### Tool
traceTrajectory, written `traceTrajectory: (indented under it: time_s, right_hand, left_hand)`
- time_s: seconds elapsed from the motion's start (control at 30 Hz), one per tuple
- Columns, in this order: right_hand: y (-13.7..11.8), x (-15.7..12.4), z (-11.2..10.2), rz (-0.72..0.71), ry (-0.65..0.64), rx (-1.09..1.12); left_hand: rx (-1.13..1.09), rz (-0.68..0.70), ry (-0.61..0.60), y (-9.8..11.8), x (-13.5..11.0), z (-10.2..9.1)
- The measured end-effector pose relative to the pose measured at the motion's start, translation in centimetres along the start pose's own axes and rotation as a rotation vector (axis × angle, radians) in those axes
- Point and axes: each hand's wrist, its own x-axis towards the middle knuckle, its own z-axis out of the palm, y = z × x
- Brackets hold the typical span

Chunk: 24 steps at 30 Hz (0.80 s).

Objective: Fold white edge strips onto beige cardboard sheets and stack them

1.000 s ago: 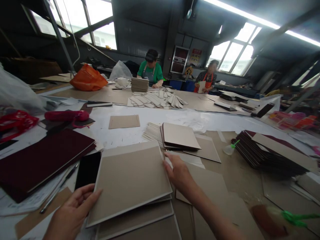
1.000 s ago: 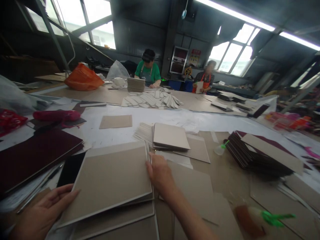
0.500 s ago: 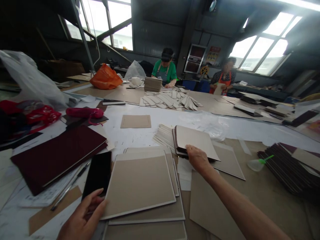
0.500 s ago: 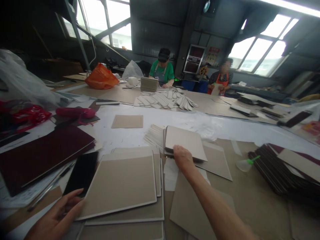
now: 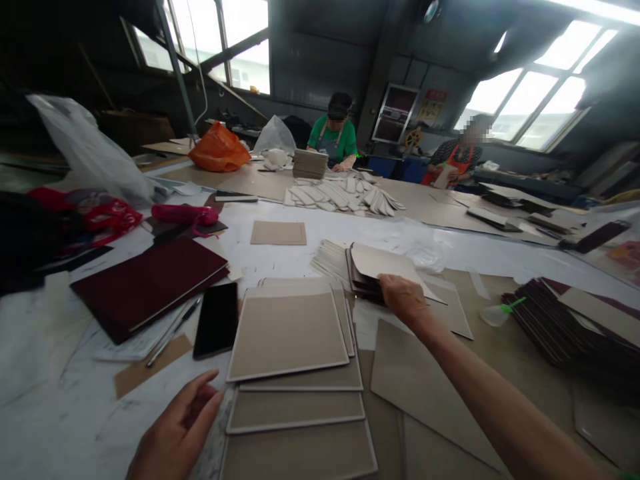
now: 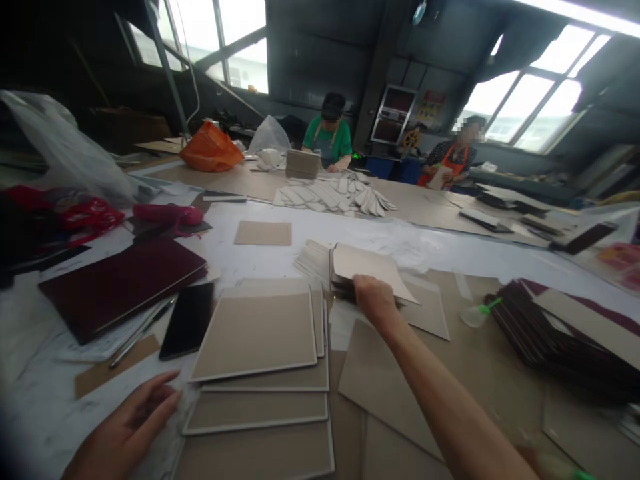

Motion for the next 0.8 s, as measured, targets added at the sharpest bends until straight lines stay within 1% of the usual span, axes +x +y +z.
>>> traceTrajectory:
  time_s: [0.07, 0.17, 0.23, 0.3, 0.4, 0.47, 0.53, 0.6, 0.67, 0.73, 0.8]
  right_hand:
    - [-1.7, -2.4, -1.3, -0.076, 0.150, -0.038]
    - [-5.5, -7.2, -3.2, -0.323, 0.433, -0.072]
    - [-8.6, -10.8, -3.7, -0.466, 0.539, -0.056]
    - [-11.8, -14.1, -3.4, -0.537, 0.574, -0.001]
    - [-15.9, -17.7, -1.6, -0.570, 0.595, 0.135]
    - [-17.8, -19.4, -0.3, -0.573, 0.586, 0.214]
    - [-19.0, -20.5, 0.6, -0.576, 0.562, 0.278]
    - [-19.5, -20.8, 0.7, -0.580, 0.531, 0.351]
    - [-19.5, -19.6, 0.0, -0.588, 0.437, 0.419]
    - [-19.0, -16.4, -1.3, -0.577, 0.279, 0.431]
    - [-18.4, -11.2, -2.8, -0.523, 0.146, 0.377]
  left_hand:
    - [0.022, 0.027, -0.006, 0.9, -1.2, -0.1]
    - [0.050, 0.094, -0.015, 1.1, -2.9, 0.0]
    - [0.055, 0.152, -0.003, 0.8, -4.0, 0.1]
    - [0.055, 0.209, 0.010, 0.5, -5.0, 0.3]
    - [0.051, 0.253, 0.003, 0.4, -6.2, 0.6]
    - [0.045, 0.257, -0.013, 0.4, -6.7, 0.6]
    - [0.042, 0.278, -0.030, 0.3, -7.1, 0.5]
    - [0.049, 0.321, -0.029, -0.2, -7.1, 0.2]
    - [0.075, 0.389, 0.001, -1.2, -6.9, 0.0]
    - [0.131, 0.470, 0.052, -2.5, -6.3, -0.2]
    - [0.186, 0.537, 0.115, -3.7, -5.6, -0.1]
